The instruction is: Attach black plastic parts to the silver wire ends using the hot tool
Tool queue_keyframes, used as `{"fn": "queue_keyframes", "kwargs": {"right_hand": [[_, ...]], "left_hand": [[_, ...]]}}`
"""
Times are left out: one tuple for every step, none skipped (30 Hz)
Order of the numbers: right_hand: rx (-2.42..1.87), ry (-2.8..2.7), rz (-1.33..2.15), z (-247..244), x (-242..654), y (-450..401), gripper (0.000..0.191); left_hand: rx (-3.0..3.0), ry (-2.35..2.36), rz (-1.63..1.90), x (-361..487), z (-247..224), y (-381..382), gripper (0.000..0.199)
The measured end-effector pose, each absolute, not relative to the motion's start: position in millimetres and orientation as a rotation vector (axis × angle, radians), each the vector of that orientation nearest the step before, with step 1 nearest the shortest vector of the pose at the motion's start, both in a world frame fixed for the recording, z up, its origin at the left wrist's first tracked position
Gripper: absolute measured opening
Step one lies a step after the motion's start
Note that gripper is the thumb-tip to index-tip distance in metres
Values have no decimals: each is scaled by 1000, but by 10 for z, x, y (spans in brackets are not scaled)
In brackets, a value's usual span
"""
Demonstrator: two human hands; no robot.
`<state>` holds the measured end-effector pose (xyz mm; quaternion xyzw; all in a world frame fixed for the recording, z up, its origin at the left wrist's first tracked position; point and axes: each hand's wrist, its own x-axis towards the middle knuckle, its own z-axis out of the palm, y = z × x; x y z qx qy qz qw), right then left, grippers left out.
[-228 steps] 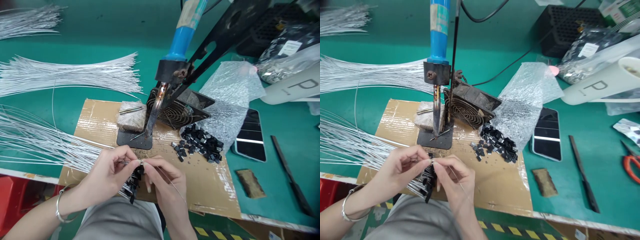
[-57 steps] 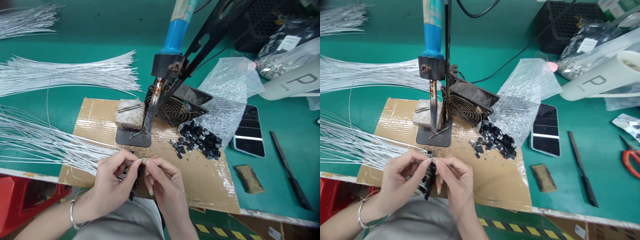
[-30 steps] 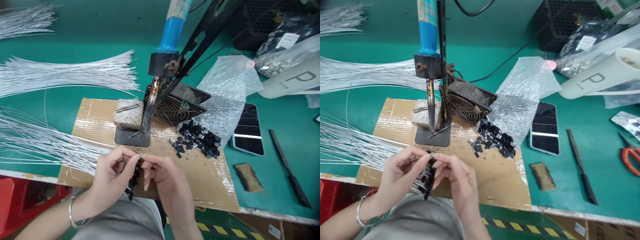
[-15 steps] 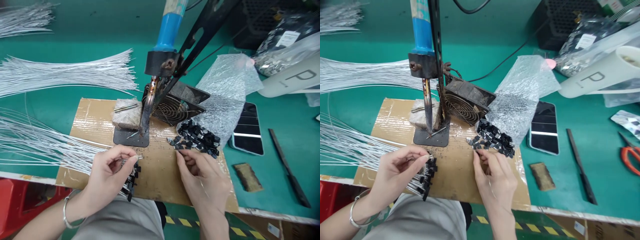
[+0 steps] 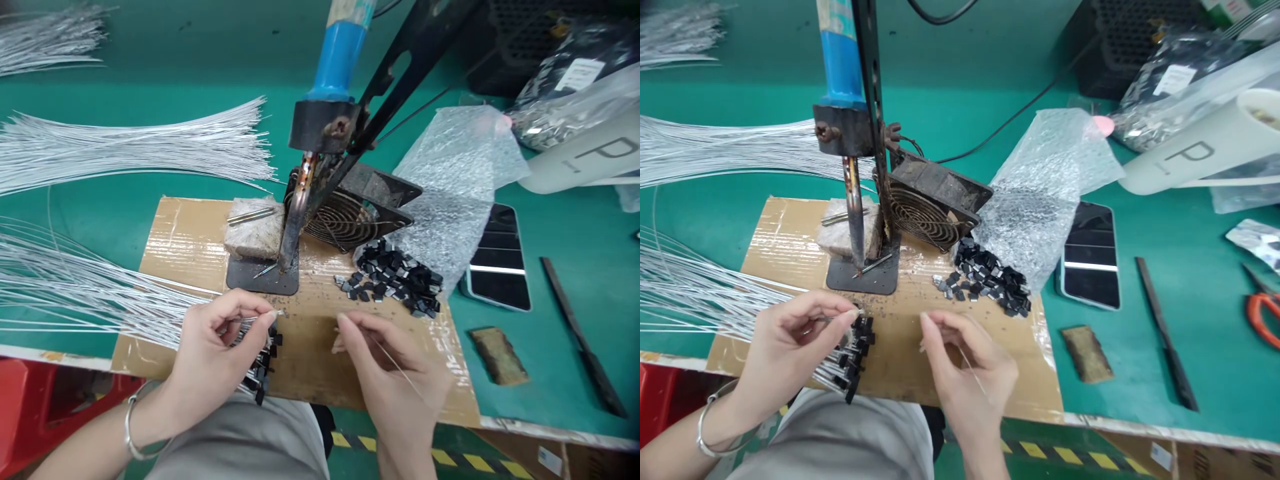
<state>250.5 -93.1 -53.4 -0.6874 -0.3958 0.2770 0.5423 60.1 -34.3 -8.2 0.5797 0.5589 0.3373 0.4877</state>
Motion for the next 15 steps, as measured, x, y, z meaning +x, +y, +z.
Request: {"fn": "queue_keyframes", "kwargs": {"right_hand": [[-1610,-911,715,-503,2456,-920,5],[-1595,-886,766,-474,2410,-909,5],[-1578,-869,811,-448,2369,-897,5],[-1558,-864,850,-426,2334,-886,6],[-1536,-873,886,-408,2304,-874,8],[-1512,-891,919,-395,2281,-863,10],[-1489,-911,951,-387,2262,-853,11],[-1462,-924,978,-383,2247,-844,11],[-1437,-922,1006,-383,2235,-837,11],[-1415,-904,1037,-388,2224,-831,10],[-1399,-875,1067,-396,2214,-827,9],[-1387,-844,1090,-405,2204,-824,8],[-1375,-817,1106,-417,2194,-822,7],[-1369,-793,1114,-427,2183,-821,7],[-1364,-777,1120,-437,2173,-820,7]], "left_hand": [[1411,1365,815,602,-74,-343,11],[1409,1370,809,603,-64,-343,11],[1406,1374,803,603,-54,-343,12],[1398,1377,796,602,-43,-342,12],[1387,1379,791,600,-33,-341,12],[1374,1379,784,597,-25,-339,12],[1357,1379,770,594,-19,-336,12],[1337,1375,756,589,-17,-333,12],[1317,1366,749,583,-19,-330,12],[1298,1352,745,576,-26,-329,11],[1280,1338,748,568,-38,-328,11],[1264,1328,753,559,-52,-329,11],[1249,1320,758,549,-68,-331,11],[1233,1315,757,539,-84,-333,11],[1215,1311,749,528,-96,-334,11]]}}
